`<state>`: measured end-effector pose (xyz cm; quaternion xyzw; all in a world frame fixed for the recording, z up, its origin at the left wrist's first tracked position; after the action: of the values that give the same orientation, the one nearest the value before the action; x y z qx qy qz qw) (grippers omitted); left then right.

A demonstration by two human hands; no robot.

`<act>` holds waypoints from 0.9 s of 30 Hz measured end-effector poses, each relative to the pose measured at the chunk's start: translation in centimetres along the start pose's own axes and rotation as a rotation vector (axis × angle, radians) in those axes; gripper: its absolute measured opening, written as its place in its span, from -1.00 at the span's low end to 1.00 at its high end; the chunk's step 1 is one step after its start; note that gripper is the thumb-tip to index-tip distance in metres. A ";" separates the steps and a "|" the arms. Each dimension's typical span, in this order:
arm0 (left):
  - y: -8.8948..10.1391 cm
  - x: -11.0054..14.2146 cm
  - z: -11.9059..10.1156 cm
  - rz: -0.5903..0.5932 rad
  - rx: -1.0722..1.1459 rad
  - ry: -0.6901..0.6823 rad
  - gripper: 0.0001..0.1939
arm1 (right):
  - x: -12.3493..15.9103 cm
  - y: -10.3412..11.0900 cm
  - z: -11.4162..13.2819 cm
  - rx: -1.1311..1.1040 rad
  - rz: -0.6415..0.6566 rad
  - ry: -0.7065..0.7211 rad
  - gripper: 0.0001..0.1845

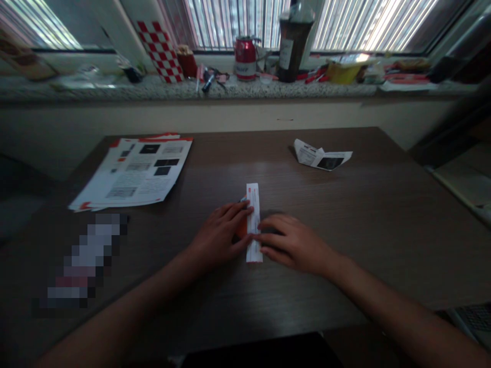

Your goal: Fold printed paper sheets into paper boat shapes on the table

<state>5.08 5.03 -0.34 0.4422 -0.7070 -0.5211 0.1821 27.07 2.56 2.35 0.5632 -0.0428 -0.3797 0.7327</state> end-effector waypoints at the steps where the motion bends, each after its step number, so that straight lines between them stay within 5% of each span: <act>1: 0.0 0.0 0.0 0.001 -0.001 0.000 -0.37 | 0.6 -0.1 0.7 0.007 0.022 0.029 -0.66; 9: -0.2 0.0 0.2 0.011 0.002 0.005 -0.38 | 3.0 -2.0 2.0 0.074 0.136 0.023 -0.52; 27: 0.1 -0.1 0.0 0.022 -0.017 0.004 -0.38 | 3.5 -2.5 2.5 0.087 0.131 0.011 -0.48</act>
<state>5.11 5.07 -0.24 0.4340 -0.7068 -0.5242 0.1932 27.05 -1.72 -0.22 0.5926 -0.0920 -0.3258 0.7309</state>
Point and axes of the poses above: each hand's wrist, its own x-axis away from the middle knuckle, its own y-axis out of the back of the hand, z = x × y, the point moved 3 cm from there along -x, towards the middle knuckle, and after that the axes turned 5 degrees about -z, right-handed, at the moved point
